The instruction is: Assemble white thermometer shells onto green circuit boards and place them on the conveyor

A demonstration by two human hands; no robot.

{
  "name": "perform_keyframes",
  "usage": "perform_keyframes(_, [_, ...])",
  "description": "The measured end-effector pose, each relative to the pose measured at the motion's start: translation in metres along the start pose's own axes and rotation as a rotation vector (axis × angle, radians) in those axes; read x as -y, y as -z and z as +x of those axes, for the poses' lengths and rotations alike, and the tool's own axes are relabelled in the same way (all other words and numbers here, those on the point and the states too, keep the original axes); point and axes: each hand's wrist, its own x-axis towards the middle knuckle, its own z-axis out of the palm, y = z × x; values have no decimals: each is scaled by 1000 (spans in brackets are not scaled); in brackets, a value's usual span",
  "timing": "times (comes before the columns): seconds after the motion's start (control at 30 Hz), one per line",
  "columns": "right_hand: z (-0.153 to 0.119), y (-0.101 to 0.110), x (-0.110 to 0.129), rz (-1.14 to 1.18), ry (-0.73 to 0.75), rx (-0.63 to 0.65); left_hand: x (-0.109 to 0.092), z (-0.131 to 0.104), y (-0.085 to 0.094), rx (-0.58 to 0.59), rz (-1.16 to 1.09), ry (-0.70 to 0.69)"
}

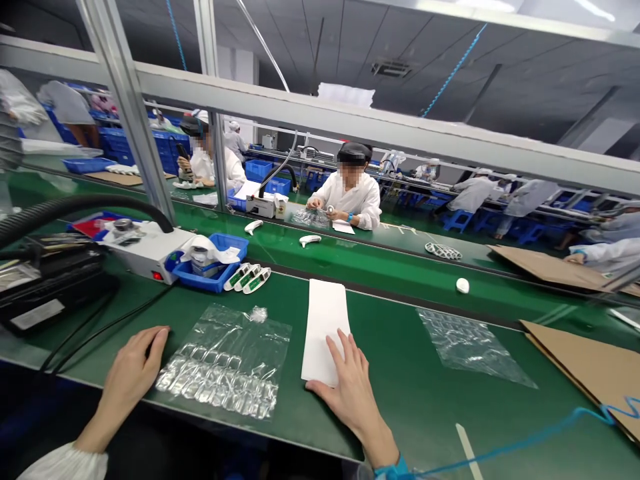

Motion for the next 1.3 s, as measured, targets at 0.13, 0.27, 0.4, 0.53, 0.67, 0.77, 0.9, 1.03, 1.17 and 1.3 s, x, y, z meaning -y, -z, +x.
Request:
perform_keyframes(0.13, [-11, -10, 10, 17, -66, -8, -1, -1, 0, -20, 10, -18])
perform_keyframes(0.27, [-15, -12, 22, 6, -125, -25, -3, -2, 1, -40, 26, -33])
perform_keyframes(0.4, [-15, -13, 29, -14, -159, -28, -4, -3, 2, -48, 41, -35])
perform_keyframes(0.53, [-15, -14, 30, -3, -167, -38, -5, -4, 2, -47, 42, -34])
perform_keyframes(0.67, [-15, -15, 29, -4, -175, -32, -5, -4, 3, -46, 32, -39])
perform_keyframes(0.77, [-16, -17, 27, -8, -177, -31, -5, -5, 3, -43, 25, -45])
perform_keyframes(0.9, [-17, -21, 24, -8, -177, -40, -6, -5, 4, -47, 18, -52])
perform_keyframes(1.03, [-17, -24, 21, -13, -169, -48, -5, -6, 4, -54, 7, -67])
perform_keyframes(1.17, [-17, -27, 18, -23, -151, -54, -4, -6, 4, -70, -4, -70])
perform_keyframes(1.3, [-17, -31, 15, -19, -136, -68, -5, -5, 4, -62, -13, -67])
